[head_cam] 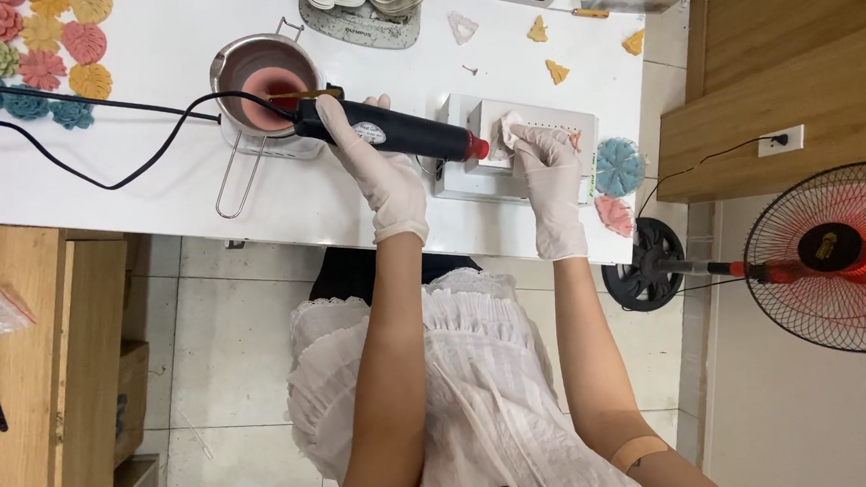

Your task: Using a heat gun to smooth wax components and cleaning small wax items with a tissue while wearing gloves.

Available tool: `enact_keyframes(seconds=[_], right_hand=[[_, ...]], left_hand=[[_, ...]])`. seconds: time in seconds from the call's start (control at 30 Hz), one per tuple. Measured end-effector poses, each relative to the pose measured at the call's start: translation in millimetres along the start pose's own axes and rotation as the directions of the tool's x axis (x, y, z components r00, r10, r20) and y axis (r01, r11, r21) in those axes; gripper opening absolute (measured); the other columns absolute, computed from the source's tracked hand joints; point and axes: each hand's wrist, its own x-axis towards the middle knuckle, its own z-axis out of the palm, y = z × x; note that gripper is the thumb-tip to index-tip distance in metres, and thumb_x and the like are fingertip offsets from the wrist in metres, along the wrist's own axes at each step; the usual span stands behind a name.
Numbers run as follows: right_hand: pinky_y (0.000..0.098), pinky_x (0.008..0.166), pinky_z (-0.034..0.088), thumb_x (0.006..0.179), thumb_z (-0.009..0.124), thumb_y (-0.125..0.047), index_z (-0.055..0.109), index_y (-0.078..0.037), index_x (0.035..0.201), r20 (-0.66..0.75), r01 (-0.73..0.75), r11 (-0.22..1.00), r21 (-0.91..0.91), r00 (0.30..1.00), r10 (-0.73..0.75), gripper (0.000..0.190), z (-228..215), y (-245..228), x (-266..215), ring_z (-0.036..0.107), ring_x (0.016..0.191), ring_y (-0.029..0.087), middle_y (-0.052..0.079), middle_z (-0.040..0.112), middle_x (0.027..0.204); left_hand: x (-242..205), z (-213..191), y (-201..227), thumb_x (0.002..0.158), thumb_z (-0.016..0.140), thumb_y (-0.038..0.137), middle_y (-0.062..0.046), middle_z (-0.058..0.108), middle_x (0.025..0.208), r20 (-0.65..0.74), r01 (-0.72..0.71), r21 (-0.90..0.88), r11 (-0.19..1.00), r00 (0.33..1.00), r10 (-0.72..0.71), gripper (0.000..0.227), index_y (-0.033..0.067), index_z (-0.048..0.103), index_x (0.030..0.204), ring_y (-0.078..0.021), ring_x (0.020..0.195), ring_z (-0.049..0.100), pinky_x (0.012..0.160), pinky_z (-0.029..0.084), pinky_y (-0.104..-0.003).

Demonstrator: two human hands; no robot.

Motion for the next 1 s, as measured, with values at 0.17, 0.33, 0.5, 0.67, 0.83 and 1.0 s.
enact_keyframes(seconds=[0.17, 0.33, 0.5, 0.67, 0.83, 1.0], right_hand=[[0.0233, 0.087, 0.055, 0.096, 0.069, 0.0, 0.075, 0.0, 0.116, 0.011, -0.029, 0.998, 0.05, 1.0, 0.028, 0.021, -1.0, 4.5, 0.9, 0.067, 0.098, 0.01, 0.004, 0.068, 0.114], [0.0233, 0.089, 0.054, 0.096, 0.069, 0.0, 0.075, 0.0, 0.117, 0.029, -0.01, 0.999, 0.04, 1.0, 0.009, 0.021, -1.3, 2.9, 1.5, 0.067, 0.099, 0.01, 0.004, 0.071, 0.112], [0.0224, 0.087, 0.054, 0.097, 0.069, -0.001, 0.076, -0.002, 0.117, 0.022, -0.068, 0.996, 0.049, 0.998, 0.067, 0.021, -1.2, 8.4, 3.6, 0.066, 0.095, 0.008, 0.003, 0.074, 0.109], [0.0231, 0.087, 0.054, 0.095, 0.071, 0.0, 0.076, -0.002, 0.115, 0.003, -0.012, 1.0, 0.02, 1.0, 0.012, 0.021, -1.0, 17.1, 4.4, 0.067, 0.097, 0.01, 0.004, 0.072, 0.111], [0.0247, 0.09, 0.054, 0.094, 0.07, 0.002, 0.076, -0.001, 0.116, -0.011, 0.092, 0.994, -0.052, 0.996, -0.092, 0.023, -1.5, 18.9, 3.7, 0.067, 0.102, 0.012, 0.005, 0.07, 0.112], [0.0229, 0.086, 0.054, 0.094, 0.071, -0.001, 0.076, -0.002, 0.114, -0.024, -0.004, 1.0, 0.009, 1.0, 0.004, 0.021, -0.4, 16.8, 3.6, 0.066, 0.099, 0.011, 0.003, 0.067, 0.112]], left_hand=[[1.3, -0.1, 2.8, 0.084, 0.074, 0.053, -0.015, 0.051, 0.118, -0.028, 0.039, 0.015, 0.999, 0.999, -0.039, 0.092, 0.0065, 0.032, 0.15, -0.0302, 0.114, 0.058, 0.105, 0.048, -0.042], [-2.5, -1.3, 0.9, 0.086, 0.074, 0.053, -0.016, 0.049, 0.132, -0.018, 0.018, 0.033, 0.999, 1.0, -0.017, 0.096, 0.0046, 0.03, 0.155, -0.0295, 0.12, 0.055, 0.106, 0.045, -0.041], [1.8, -5.6, -1.8, 0.084, 0.074, 0.049, -0.011, 0.043, 0.145, -0.058, 0.056, 0.041, 0.998, 0.997, -0.053, 0.095, 0.0109, 0.026, 0.157, -0.0288, 0.126, 0.054, 0.11, 0.044, -0.042], [2.0, -8.0, -3.6, 0.085, 0.074, 0.048, -0.013, 0.044, 0.149, -0.051, 0.056, 0.042, 0.998, 0.997, -0.054, 0.094, 0.0113, 0.026, 0.157, -0.0258, 0.131, 0.053, 0.11, 0.044, -0.042], [4.2, -8.1, -7.1, 0.083, 0.074, 0.05, -0.019, 0.05, 0.144, -0.076, 0.123, 0.031, 0.992, 0.99, -0.121, 0.094, 0.014, 0.027, 0.156, -0.0246, 0.127, 0.054, 0.105, 0.047, -0.045], [3.3, -3.7, -10.6, 0.079, 0.079, 0.046, -0.013, 0.049, 0.138, -0.114, 0.11, 0.007, 0.994, 0.988, -0.109, 0.096, 0.0107, 0.028, 0.152, -0.0262, 0.122, 0.057, 0.103, 0.048, -0.044]])
